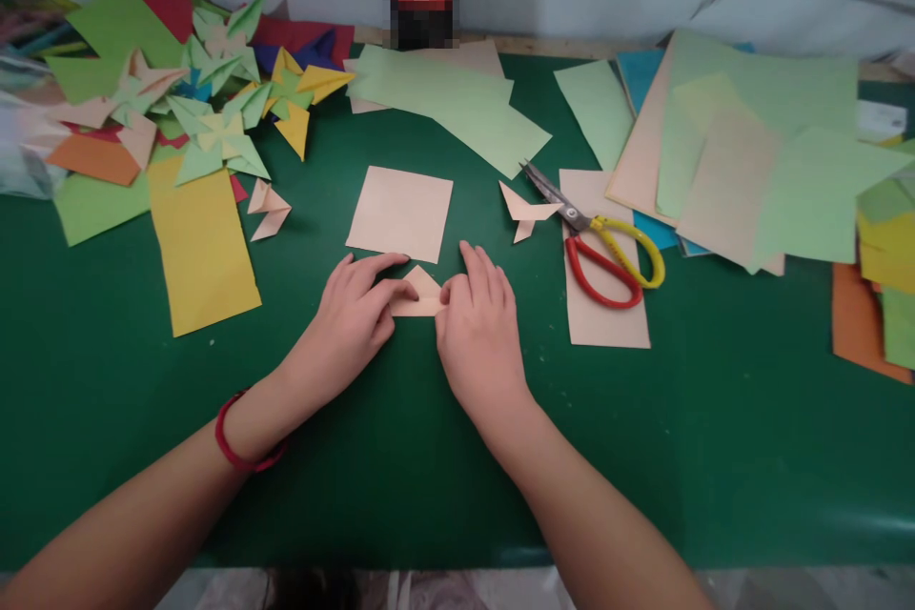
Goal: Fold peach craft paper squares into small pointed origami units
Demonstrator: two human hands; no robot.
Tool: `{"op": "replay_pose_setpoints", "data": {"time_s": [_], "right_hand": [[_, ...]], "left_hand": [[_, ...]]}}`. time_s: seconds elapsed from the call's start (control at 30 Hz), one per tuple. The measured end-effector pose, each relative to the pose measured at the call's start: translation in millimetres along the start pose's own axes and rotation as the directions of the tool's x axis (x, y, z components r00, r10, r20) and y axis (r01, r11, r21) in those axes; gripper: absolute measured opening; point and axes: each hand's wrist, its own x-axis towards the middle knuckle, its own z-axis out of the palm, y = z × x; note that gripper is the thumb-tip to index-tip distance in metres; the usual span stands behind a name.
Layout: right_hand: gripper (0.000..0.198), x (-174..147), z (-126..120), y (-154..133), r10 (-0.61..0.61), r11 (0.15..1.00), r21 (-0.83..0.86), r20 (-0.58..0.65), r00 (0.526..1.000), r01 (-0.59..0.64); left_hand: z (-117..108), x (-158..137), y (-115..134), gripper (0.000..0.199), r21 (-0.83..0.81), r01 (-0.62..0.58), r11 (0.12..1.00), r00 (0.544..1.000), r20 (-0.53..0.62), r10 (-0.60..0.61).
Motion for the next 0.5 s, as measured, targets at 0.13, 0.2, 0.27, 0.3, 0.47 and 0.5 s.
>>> {"op": "replay_pose_setpoints", "data": {"time_s": [0.13,0.2,0.27,0.3,0.47,0.5], "right_hand": [[0.014,-0.5,-2.5,-6.4,0.030,1.000,0.002,0.029,0.999,-0.031],[0.019,-1.1,-2.6,-8.1,0.039,0.999,0.008,0.026,0.999,-0.039],[0.025,-1.6,-2.4,-8.4,0.039,0.999,0.009,0.028,0.999,-0.039],[0.027,-1.7,-2.4,-8.2,0.039,0.999,0.008,0.033,0.999,-0.039],[0.030,-1.7,-1.8,-6.8,0.044,0.999,-0.008,0.054,0.998,-0.044],[0.029,-1.6,-1.4,-6.6,0.049,0.999,-0.012,0.053,0.997,-0.048]], "left_hand": [[-0.5,-0.6,0.0,0.027,0.007,0.005,1.000,1.000,0.001,-0.005],[0.0,-0.8,-0.3,0.026,0.002,0.007,1.000,1.000,0.001,-0.007],[0.7,-0.9,-0.7,0.025,-0.004,0.010,1.000,1.000,-0.004,-0.010],[1.0,-0.8,-1.0,0.025,-0.006,0.012,1.000,1.000,-0.007,-0.012],[0.3,-0.3,-1.9,0.025,-0.008,0.015,1.000,1.000,-0.001,-0.015],[-0.1,-0.3,-1.8,0.025,-0.007,0.017,1.000,1.000,-0.001,-0.017]]}}
